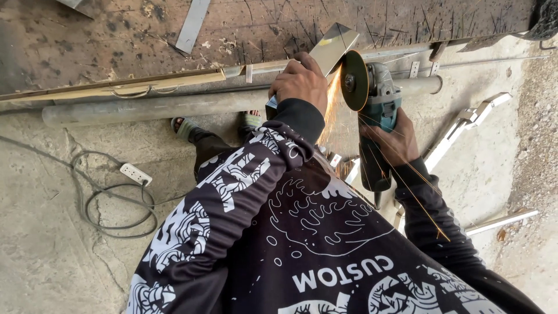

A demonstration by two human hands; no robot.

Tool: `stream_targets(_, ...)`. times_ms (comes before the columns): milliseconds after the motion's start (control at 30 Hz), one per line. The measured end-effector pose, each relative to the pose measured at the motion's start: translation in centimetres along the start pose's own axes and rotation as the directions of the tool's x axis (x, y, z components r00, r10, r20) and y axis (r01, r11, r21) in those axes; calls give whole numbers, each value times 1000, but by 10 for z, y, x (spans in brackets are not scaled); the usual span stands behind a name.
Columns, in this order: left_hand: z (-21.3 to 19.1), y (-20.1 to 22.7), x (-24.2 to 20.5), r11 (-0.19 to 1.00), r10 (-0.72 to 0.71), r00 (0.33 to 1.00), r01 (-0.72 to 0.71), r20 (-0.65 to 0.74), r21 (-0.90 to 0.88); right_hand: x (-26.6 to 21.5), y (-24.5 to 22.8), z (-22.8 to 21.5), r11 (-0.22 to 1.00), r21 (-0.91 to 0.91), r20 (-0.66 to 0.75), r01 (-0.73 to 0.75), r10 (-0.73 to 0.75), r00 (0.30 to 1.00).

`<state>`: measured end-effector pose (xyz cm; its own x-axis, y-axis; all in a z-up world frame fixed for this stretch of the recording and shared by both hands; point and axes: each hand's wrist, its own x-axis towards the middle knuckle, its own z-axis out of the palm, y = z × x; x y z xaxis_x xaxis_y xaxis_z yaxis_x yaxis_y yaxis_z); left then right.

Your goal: The person uses an angle grinder to cut a rectangular metal tube into several shorter pieces. After cutting, the person arranges the cut pieces on the workbench and handles a partially assembled metal frame.

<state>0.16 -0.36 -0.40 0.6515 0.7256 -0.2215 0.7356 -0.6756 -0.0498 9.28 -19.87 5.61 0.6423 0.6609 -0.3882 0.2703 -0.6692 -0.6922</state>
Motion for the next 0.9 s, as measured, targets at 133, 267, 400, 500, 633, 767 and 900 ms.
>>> stream_targets(133,-1,0,-1,999,6,1000,-5,-6,35,0,-21,1,987,75,-50,-142,146,988)
stream_targets(267,-1,1,0,1000,2,1000,-2,24,-1,3,-26,-4,989,67,-55,-132,136,989)
stream_targets(400,-6,1,-4,997,-7,1000,10,-28,74,4,-39,-8,986,118,-67,-119,128,990)
stream_targets(500,-3,3,-2,999,-9,1000,8,15,52,8,-41,-10,990,55,-88,-130,135,987)
stream_targets(633,-13,-1,-2,998,18,998,-22,65,61,8,-36,-10,992,48,-77,-113,117,990)
stream_targets(767,-6,1,-1,1000,15,998,-15,59,2,6,-37,-8,992,71,-69,-108,113,991)
stream_targets(900,-4,1,2,999,27,996,-24,86,-42,7,-34,-7,982,74,-53,-174,178,983)
